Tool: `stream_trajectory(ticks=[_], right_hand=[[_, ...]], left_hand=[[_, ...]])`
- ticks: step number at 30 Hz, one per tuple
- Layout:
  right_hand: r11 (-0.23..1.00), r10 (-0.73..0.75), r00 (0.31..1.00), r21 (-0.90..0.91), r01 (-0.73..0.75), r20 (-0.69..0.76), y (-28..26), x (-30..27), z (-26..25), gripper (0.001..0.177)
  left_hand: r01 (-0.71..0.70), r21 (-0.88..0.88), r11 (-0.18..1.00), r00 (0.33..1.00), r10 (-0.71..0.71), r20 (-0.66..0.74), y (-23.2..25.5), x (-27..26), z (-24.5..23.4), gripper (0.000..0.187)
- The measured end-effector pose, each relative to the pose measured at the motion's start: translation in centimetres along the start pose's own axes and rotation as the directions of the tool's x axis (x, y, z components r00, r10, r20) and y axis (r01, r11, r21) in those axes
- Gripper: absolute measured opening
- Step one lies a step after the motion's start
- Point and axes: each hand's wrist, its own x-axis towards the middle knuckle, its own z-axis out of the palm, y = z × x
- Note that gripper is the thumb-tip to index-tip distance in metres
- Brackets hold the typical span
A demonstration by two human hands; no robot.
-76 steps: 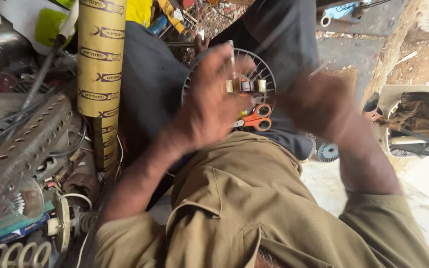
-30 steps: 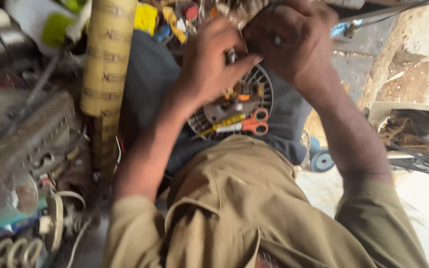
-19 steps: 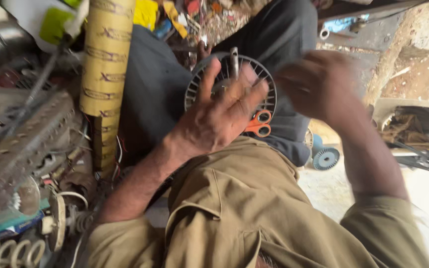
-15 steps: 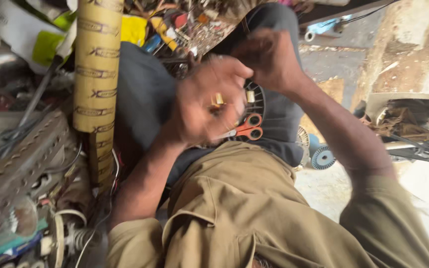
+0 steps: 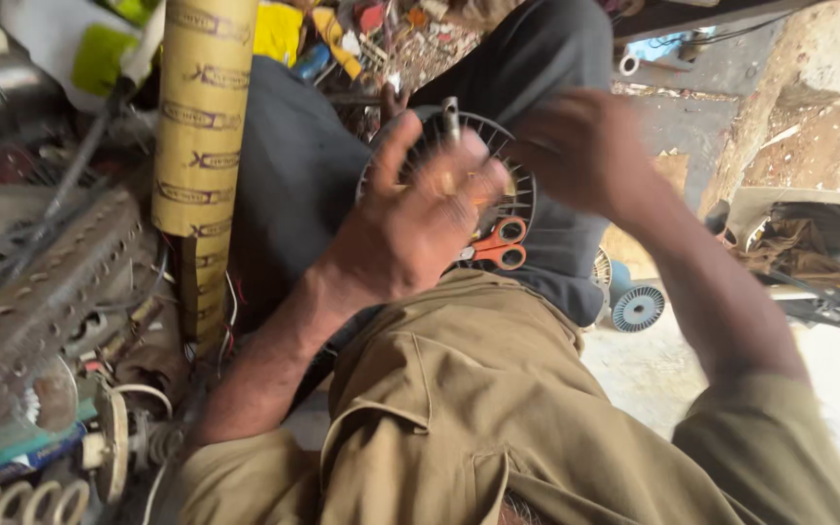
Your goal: The person sits on the floor and winds copper wire around the slots of a motor stator by hand. They repeatedly wrap the wire, adjust the tension, and inspect the coil. The person uses scissors to cut the wire and places a piece of cardboard over the winding.
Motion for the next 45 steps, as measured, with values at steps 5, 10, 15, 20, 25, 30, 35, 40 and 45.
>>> stream_trajectory(ticks=[5, 10, 15, 20, 25, 30, 35, 40, 45], right_hand=[[0.984, 0.037, 0.996, 0.179, -0.022, -0.082, 2.3, 1.6, 2.6, 0.013], [0.994, -0.105, 0.989, -0.02, 0.107, 0.106, -5.3, 0.7, -1.6, 0.013], [0.992, 0.042, 0.994, -0.126, -0.029, 0.105, -4.0, -1.8, -3.3, 0.012], [0.829, 0.188, 0.98, 0.524, -0.197, 0.069, 4.3, 2.0, 1.7, 0.012], [0.991, -0.088, 0.996, -0.109, 0.083, -0.036, 1.1, 2.2, 1.1, 0.021], [0.963, -0.262, 0.939, -0.002, 0.269, 0.221, -6.2, -0.2, -3.0, 0.016], [0.995, 0.029, 0.997, -0.1, -0.021, 0.074, -1.3, -1.5, -2.9, 0.005], [0.981, -0.166, 0.977, 0.08, 0.177, -0.131, 4.5, 1.9, 2.0, 0.004], [0.939, -0.214, 0.963, -0.306, 0.157, -0.164, 0.3, 2.8, -0.7, 0.015]], left_hand=[[0.494, -0.472, 0.731, 0.864, -0.475, 0.168, -3.2, 5.8, 0.3, 0.021], [0.617, -0.501, 0.607, 0.747, -0.252, 0.615, -7.5, 6.8, -0.2, 0.01], [0.12, -0.343, 0.932, 0.993, -0.119, 0.026, -1.5, -1.1, 0.8, 0.014], [0.241, -0.547, 0.801, 0.959, -0.285, 0.006, -0.9, 2.4, 0.1, 0.005], [0.489, -0.424, 0.762, 0.869, -0.383, 0.313, -5.6, 6.1, 1.0, 0.017], [0.624, -0.594, 0.508, 0.778, -0.479, 0.407, -6.5, 3.5, 1.5, 0.008], [0.109, -0.182, 0.977, 0.994, -0.109, 0.011, 0.5, -0.9, 0.8, 0.01], [0.35, -0.582, 0.734, 0.903, -0.429, 0.002, -0.8, 1.0, 1.6, 0.009], [0.6, -0.302, 0.74, 0.77, -0.432, 0.47, -5.5, 6.5, 0.8, 0.023]])
